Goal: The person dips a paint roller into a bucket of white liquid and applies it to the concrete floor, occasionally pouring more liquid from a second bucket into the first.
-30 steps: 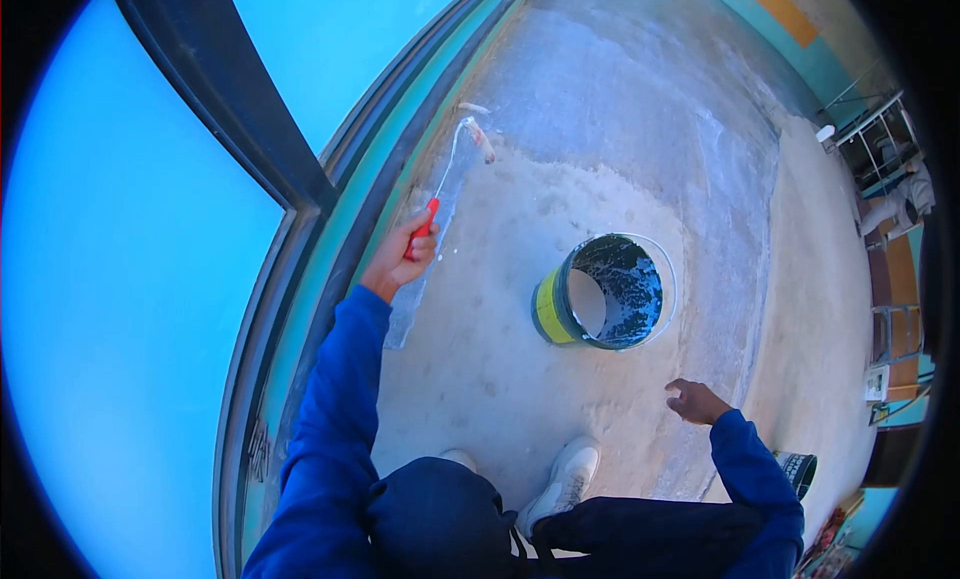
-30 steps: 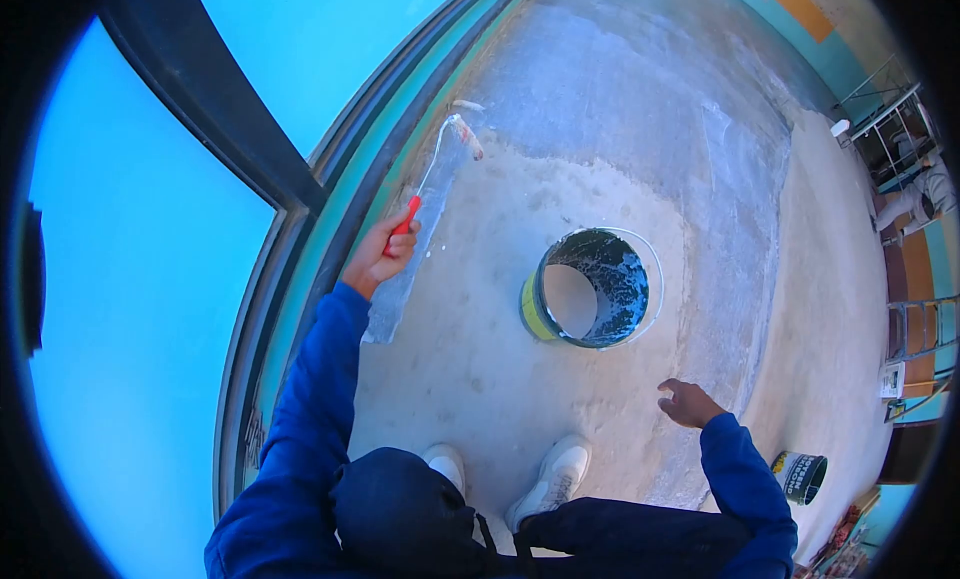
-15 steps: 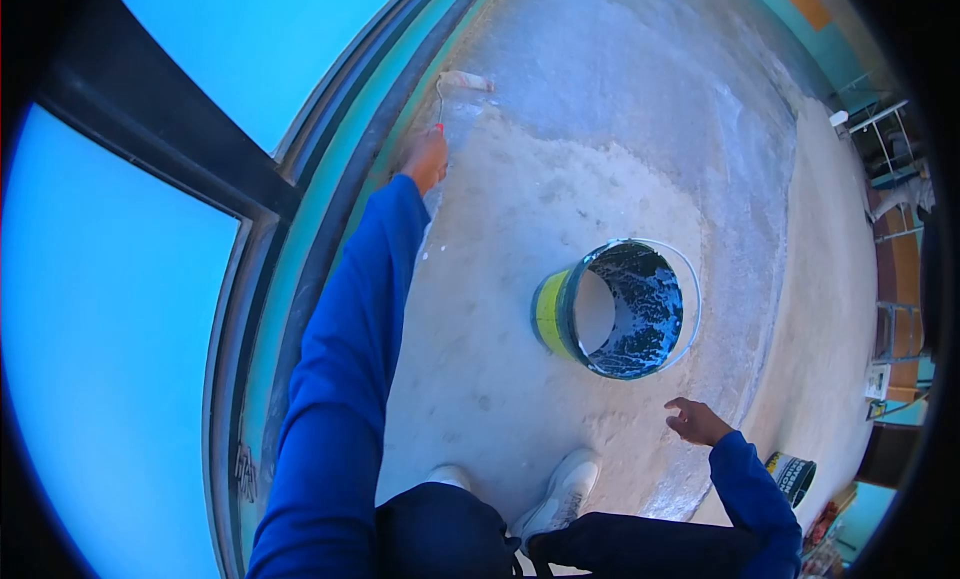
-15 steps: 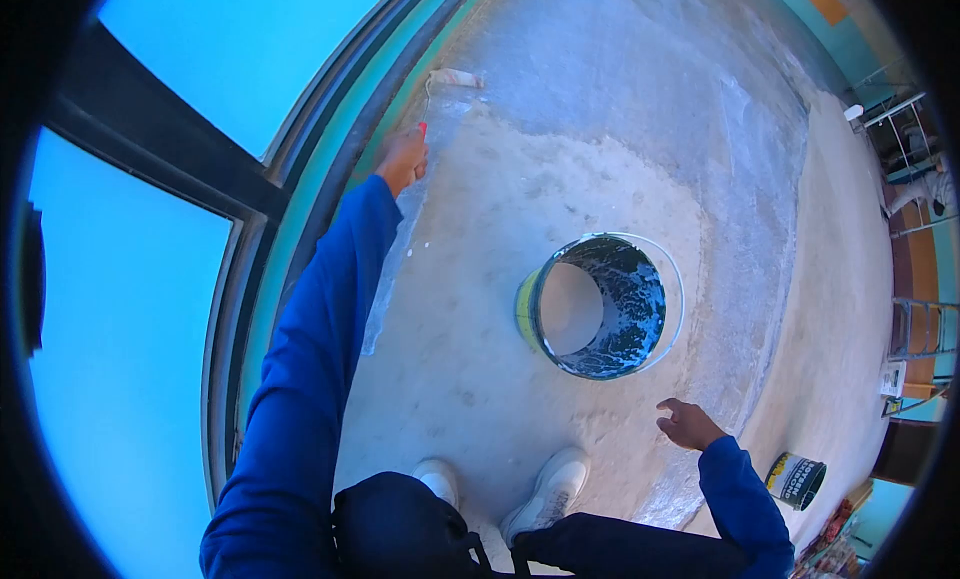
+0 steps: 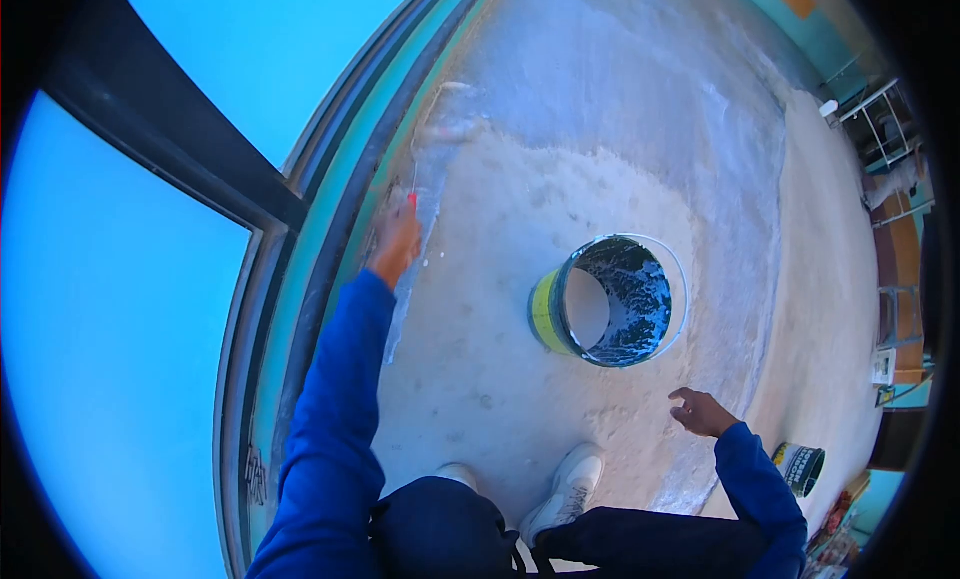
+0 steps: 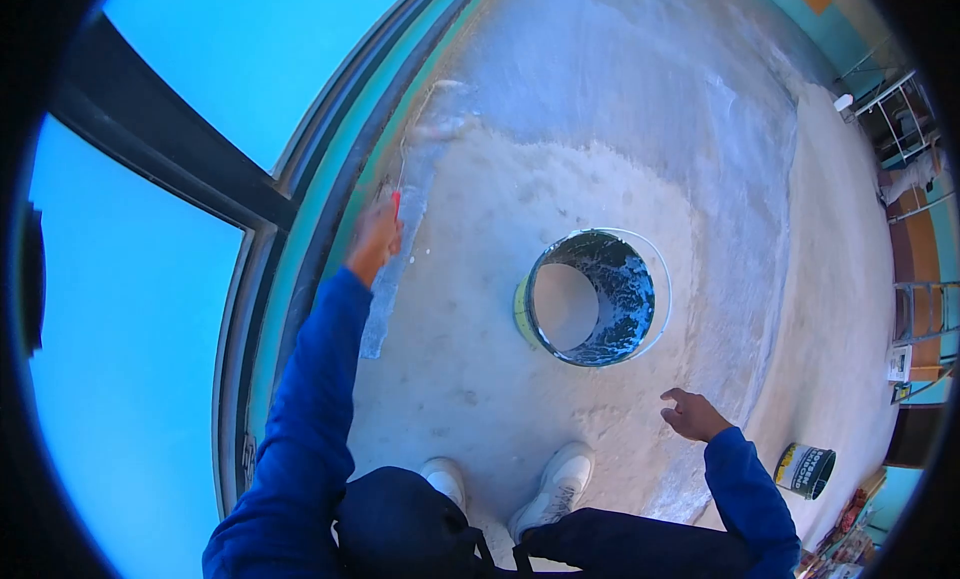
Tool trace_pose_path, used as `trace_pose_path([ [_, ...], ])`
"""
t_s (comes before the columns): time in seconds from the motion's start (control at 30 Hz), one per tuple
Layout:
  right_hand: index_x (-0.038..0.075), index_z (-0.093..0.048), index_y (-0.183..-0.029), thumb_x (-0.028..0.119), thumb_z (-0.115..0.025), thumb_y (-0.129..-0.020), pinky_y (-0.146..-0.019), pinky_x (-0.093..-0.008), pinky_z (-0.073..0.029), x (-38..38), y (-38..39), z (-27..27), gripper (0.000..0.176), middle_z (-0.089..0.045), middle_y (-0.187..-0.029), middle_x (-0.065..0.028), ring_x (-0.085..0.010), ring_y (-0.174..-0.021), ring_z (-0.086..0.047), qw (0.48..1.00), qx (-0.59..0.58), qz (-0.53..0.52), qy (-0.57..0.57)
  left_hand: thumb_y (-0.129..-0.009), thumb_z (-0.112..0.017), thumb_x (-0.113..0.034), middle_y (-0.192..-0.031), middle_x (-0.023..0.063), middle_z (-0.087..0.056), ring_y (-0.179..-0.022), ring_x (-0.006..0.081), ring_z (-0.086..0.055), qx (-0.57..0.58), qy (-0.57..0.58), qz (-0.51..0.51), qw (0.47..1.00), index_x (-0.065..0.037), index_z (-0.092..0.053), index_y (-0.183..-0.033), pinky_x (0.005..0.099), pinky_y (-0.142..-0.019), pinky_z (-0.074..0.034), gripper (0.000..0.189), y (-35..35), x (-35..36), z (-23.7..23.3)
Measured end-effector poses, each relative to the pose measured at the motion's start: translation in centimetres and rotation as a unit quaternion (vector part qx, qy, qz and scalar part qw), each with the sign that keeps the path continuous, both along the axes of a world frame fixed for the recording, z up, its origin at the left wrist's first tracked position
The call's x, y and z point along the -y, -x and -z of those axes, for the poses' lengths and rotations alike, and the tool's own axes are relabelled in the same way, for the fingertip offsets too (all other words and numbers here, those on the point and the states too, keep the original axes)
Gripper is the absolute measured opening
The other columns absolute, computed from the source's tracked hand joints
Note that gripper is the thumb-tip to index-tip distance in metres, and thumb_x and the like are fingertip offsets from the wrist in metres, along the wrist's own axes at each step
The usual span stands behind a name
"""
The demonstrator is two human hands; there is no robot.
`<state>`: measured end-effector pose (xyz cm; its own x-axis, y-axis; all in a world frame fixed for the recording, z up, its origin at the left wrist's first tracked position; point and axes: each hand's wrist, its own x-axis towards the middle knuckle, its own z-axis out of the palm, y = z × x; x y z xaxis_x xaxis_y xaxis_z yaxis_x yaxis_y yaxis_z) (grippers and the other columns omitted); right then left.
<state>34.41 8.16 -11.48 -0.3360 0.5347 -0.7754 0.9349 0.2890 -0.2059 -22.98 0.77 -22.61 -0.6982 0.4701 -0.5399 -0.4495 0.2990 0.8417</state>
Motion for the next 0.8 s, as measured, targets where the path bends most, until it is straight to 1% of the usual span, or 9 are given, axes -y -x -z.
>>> trace_pose_path([
  [0.1,0.007,-0.057,-0.121,0.028,-0.061,-0.087,-0.078,-0.0423,-0.051,0.1,0.7,-0.5,0.041,-0.066,-0.09,-0.0193,-0.034,-0.086,-0.065,1.0,-0.006,-0.014,-0.009,-0.092,-0.052,-0.024,-0.062,0.0035,-0.052,-0.041,0.0121,-0.046,-0.038,0.001,0.03,0.999,-0.005,-0.065,-0.104,0.0296,-0.035,-0.033,0.026,-2.7,5.6,-1.9],
  [0.2,0.007,-0.057,-0.121,0.029,-0.061,-0.086,-0.078,-0.0422,-0.051,0.1,0.2,0.2,0.041,-0.066,-0.09,-0.0191,-0.034,-0.086,-0.065,0.999,0.0,-0.036,-0.013,-0.09,-0.056,-0.02,-0.071,0.0046,-0.055,-0.044,0.012,-0.052,-0.098,-0.043,0.038,0.994,-0.004,-0.061,-0.12,0.028,-0.038,-0.041,0.034,-4.4,7.3,-5.7],
  [0.3,0.007,-0.057,-0.121,0.03,-0.061,-0.086,-0.079,-0.0422,-0.051,-0.5,0.5,0.3,0.042,-0.066,-0.091,-0.0192,-0.034,-0.088,-0.064,0.999,0.008,-0.043,-0.019,-0.085,-0.062,-0.016,-0.069,0.0087,-0.058,-0.055,0.0207,-0.061,-0.208,-0.06,0.087,0.972,-0.006,-0.058,-0.124,0.0354,-0.052,-0.05,0.04,-4.0,6.0,-8.4],
  [0.33,0.007,-0.057,-0.121,0.03,-0.061,-0.086,-0.079,-0.0422,-0.051,-0.6,0.6,0.3,0.042,-0.067,-0.091,-0.0192,-0.034,-0.088,-0.064,0.999,0.005,-0.047,-0.026,-0.084,-0.061,-0.013,-0.074,0.0117,-0.059,-0.063,0.0248,-0.062,-0.342,-0.052,0.101,0.933,-0.008,-0.058,-0.125,0.0386,-0.058,-0.05,0.041,-3.1,4.9,-7.5],
  [0.4,0.008,-0.057,-0.121,0.03,-0.061,-0.086,-0.079,-0.0422,-0.051,-0.9,1.0,0.3,0.041,-0.067,-0.091,-0.0192,-0.0341,-0.089,-0.064,0.999,0.003,-0.043,-0.028,-0.081,-0.06,-0.009,-0.084,0.0175,-0.062,-0.08,0.0329,-0.064,-0.587,-0.031,0.123,0.799,-0.012,-0.057,-0.126,0.045,-0.071,-0.051,0.045,-0.9,1.5,-4.6],
  [0.47,0.008,-0.057,-0.121,0.03,-0.061,-0.086,-0.08,-0.0421,-0.051,-1.0,1.3,0.3,0.041,-0.066,-0.091,-0.0192,-0.0342,-0.089,-0.064,0.999,0.008,-0.029,-0.019,-0.082,-0.057,-0.008,-0.098,0.0224,-0.06,-0.099,0.0417,-0.058,-0.568,0.073,0.179,0.8,-0.015,-0.056,-0.127,0.0516,-0.083,-0.046,0.046,-0.3,-1.7,-5.9],
  [0.57,0.008,-0.057,-0.121,0.031,-0.061,-0.086,-0.08,-0.042,-0.051,-0.7,1.1,0.8,0.041,-0.066,-0.091,-0.0192,-0.0344,-0.088,-0.064,0.999,0.01,-0.03,-0.011,-0.084,-0.055,-0.007,-0.098,0.0215,-0.06,-0.096,0.0411,-0.059,-0.607,0.122,0.21,0.756,-0.016,-0.056,-0.127,0.0501,-0.08,-0.048,0.044,1.1,-7.1,-5.1],
  [0.67,0.008,-0.057,-0.121,0.031,-0.061,-0.086,-0.08,-0.0422,-0.051,-0.1,0.2,1.2,0.042,-0.066,-0.092,-0.0193,-0.0346,-0.088,-0.064,0.999,0.004,-0.035,-0.01,-0.089,-0.053,-0.016,-0.104,0.0218,-0.057,-0.092,0.0408,-0.061,-0.652,0.162,0.203,0.713,-0.021,-0.056,-0.127,0.0493,-0.079,-0.05,0.039,3.2,-12.7,-1.5],
  [0.8,0.008,-0.057,-0.121,0.031,-0.06,-0.087,-0.079,-0.042,-0.051,1.1,-0.5,1.0,0.041,-0.066,-0.092,-0.0196,-0.0347,-0.088,-0.064,0.999,0.03,0.009,0.03,-0.091,-0.051,-0.021,-0.104,0.0212,-0.061,-0.092,0.0384,-0.063,-0.614,0.226,0.241,0.717,-0.021,-0.057,-0.122,0.0488,-0.077,-0.051,0.032,5.9,-16.1,1.1],
])
